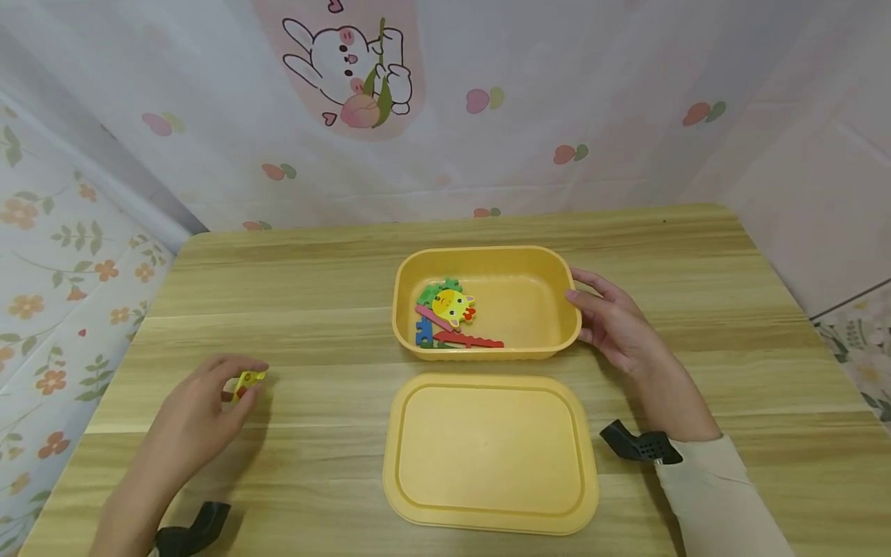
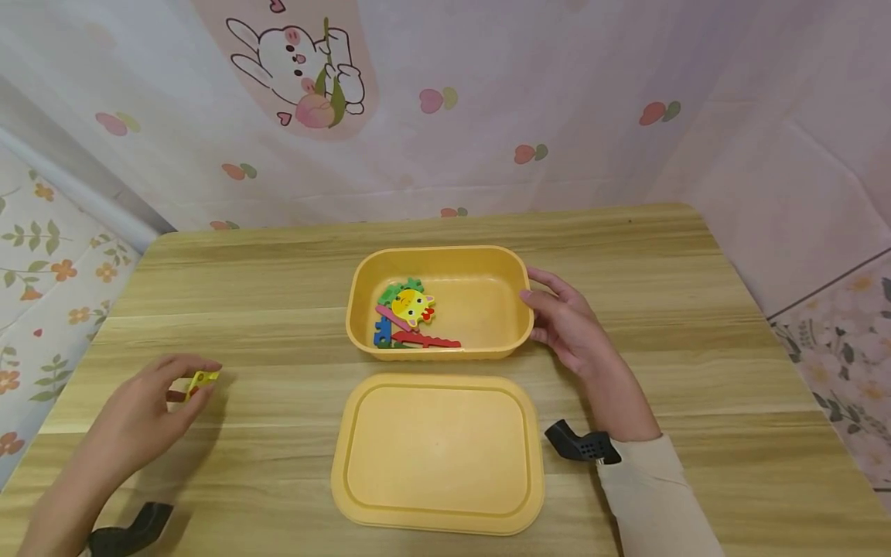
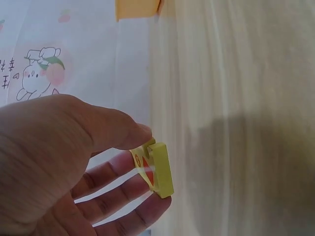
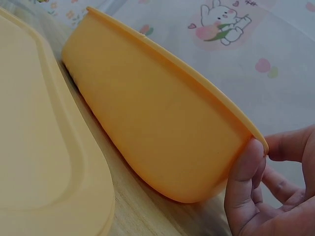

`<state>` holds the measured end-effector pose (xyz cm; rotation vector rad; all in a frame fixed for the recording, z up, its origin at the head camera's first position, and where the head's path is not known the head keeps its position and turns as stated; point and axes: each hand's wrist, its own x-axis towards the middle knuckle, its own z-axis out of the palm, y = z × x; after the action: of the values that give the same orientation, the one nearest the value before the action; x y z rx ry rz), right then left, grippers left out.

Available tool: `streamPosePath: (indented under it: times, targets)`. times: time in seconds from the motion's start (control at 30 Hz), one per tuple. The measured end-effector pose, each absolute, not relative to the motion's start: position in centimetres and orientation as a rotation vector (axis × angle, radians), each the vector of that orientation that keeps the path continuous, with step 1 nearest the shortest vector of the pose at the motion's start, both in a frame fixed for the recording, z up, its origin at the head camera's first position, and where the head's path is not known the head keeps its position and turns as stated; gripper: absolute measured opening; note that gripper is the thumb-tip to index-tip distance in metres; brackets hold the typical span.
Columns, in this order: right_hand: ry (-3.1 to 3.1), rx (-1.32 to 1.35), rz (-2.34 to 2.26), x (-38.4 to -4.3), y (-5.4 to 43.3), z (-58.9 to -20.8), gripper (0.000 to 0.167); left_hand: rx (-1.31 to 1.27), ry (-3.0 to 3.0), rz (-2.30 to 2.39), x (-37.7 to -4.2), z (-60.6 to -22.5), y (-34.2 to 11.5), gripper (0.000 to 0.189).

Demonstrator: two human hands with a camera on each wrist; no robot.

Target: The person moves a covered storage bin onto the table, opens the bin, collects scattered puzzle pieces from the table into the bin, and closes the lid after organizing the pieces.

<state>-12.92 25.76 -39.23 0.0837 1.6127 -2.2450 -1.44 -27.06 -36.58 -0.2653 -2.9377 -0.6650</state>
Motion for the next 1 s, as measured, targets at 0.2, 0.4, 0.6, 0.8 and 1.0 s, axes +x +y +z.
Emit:
streamPosePath:
  times: [0.2, 0.4, 0.6, 0.8, 1.0]
  targets:
    - [1.615, 0.09, -2.239, -12.9, 25.8, -39.2, 0.036, -0.293, -2.919, -0.694, -2.4, -36.2, -26.4, 0.027]
    - [1.618, 0.102, -2.237, -12.9, 25.8, -39.2, 0.037, -0.271, -2.933, -0.797, -3.2, -35.8, -25.5, 0.024]
    - [1.621, 0.105, -2.233, -13.0, 25.8, -39.0, 0.037, -0.258, -2.935, -0.858, -3.8, -35.5, -24.9, 0.022]
    - [1.622, 0.1, -2.233, -13.1, 25.8, -39.0, 0.035, -0.316, -2.886, -0.928, -4.5, -34.9, -24.2, 0.021]
    - [1.621, 0.092, -2.233, -13.0, 25.8, -39.1, 0.033, -0.37, -2.869, -0.912, -5.4, -34.2, -23.3, 0.021]
